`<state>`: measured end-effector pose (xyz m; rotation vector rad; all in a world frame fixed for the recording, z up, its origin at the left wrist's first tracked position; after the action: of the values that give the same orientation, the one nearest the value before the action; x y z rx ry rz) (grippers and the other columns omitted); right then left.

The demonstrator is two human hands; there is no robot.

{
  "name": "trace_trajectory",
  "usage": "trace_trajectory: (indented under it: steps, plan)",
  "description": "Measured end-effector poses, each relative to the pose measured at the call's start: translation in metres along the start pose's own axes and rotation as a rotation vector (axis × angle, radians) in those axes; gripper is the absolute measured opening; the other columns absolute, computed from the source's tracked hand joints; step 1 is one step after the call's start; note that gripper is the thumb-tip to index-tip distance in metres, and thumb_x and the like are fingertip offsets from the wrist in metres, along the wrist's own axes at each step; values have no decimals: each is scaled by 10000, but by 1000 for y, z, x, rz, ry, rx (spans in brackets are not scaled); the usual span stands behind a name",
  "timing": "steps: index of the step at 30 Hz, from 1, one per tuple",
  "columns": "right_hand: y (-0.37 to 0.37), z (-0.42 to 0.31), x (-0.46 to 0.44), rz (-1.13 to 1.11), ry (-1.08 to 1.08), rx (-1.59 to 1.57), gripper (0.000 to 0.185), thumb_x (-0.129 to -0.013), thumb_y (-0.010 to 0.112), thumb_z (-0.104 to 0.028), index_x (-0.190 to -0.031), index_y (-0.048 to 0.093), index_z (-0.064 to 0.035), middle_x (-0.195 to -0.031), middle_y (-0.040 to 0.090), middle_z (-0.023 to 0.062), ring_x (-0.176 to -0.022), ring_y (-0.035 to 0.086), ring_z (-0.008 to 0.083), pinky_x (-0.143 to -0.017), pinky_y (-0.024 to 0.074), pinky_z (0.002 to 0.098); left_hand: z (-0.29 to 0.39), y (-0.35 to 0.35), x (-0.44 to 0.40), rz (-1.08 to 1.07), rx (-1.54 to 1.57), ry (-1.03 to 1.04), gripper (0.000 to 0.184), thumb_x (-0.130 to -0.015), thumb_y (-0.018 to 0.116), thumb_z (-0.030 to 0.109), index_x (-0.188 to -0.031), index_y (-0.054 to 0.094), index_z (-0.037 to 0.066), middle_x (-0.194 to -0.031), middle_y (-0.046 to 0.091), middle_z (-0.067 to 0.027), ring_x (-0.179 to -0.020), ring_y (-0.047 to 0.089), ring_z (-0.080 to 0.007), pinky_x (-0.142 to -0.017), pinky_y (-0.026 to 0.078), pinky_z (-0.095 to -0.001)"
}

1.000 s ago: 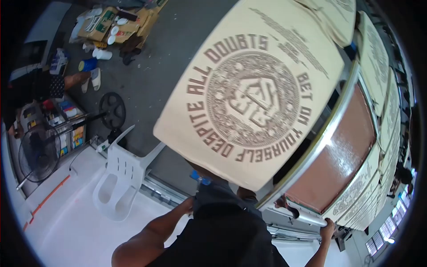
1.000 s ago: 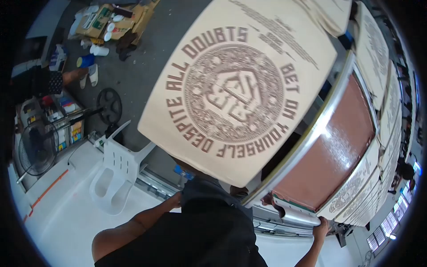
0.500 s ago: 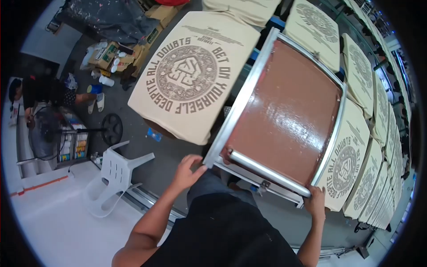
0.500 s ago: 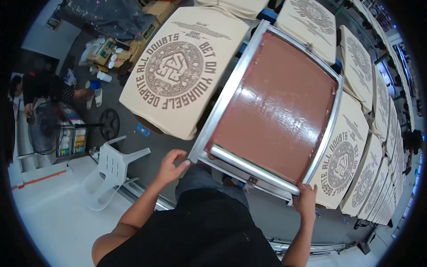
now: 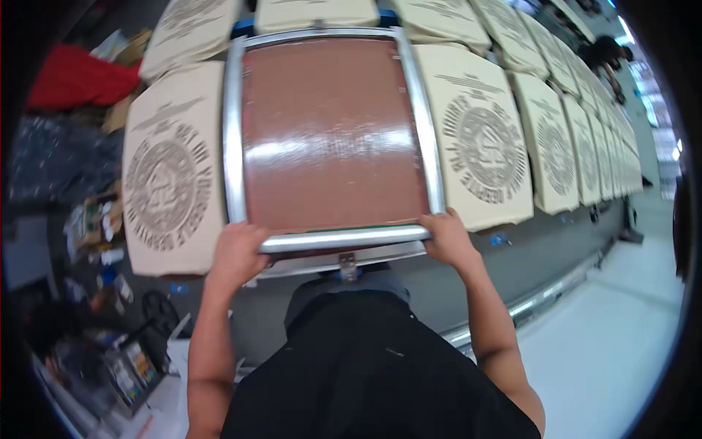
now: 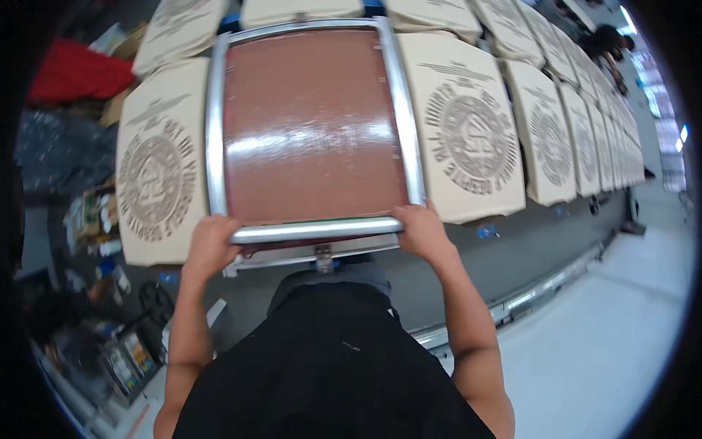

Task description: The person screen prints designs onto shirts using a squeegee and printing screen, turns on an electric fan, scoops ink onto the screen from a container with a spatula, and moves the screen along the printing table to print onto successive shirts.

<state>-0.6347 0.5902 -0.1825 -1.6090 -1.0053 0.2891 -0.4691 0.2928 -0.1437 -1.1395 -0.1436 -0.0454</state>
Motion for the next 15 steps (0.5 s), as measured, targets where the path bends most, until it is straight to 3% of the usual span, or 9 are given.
trace_trajectory:
  steps: [5, 7, 9, 15]
  plan:
    - [-38, 5, -32, 45, -44, 13, 358, -657, 620, -42, -1011, 640, -87, -872, 662, 95, -945, 628, 289, -929, 415, 464, -17, -43, -39, 144, 46, -35, 342, -591, 693, 46, -931, 657, 43, -877, 646, -159, -903, 597, -377, -808, 456, -459]
    - [-70, 4, -58, 115, -62, 3, 316, -672, 626, -54, -987, 628, -80, -862, 650, 95, -964, 620, 292, -963, 403, 477, -24, -61, -54, 220, -33, -31, 368, -600, 662, -9, -965, 640, 35, -912, 637, -173, -911, 583, -387, -818, 456, -459]
    - [-99, 4, -79, 345, -148, -49, 294, -671, 623, -54, -964, 619, -79, -843, 634, 93, -968, 608, 291, -1002, 382, 495, -34, -75, -76, 250, -33, -44, 346, -650, 679, -31, -990, 637, 19, -964, 642, -177, -896, 597, -393, -820, 471, -425]
    - [-109, 18, -143, 394, -217, -167, 203, -715, 605, -70, -917, 616, -53, -817, 625, 93, -922, 601, 273, -1026, 368, 520, -78, -96, -127, 262, -152, -193, 425, -664, 608, -118, -1070, 616, 7, -998, 634, -158, -938, 601, -341, -853, 474, -375]
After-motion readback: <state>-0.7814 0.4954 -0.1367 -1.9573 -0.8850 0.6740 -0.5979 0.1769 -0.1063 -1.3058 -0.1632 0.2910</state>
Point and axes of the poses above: each hand's wrist, its own x-axis away from the middle knuckle, its own y-axis out of the palm, z = x × y, the point moved 10 cm from there along -x, towards the middle knuckle
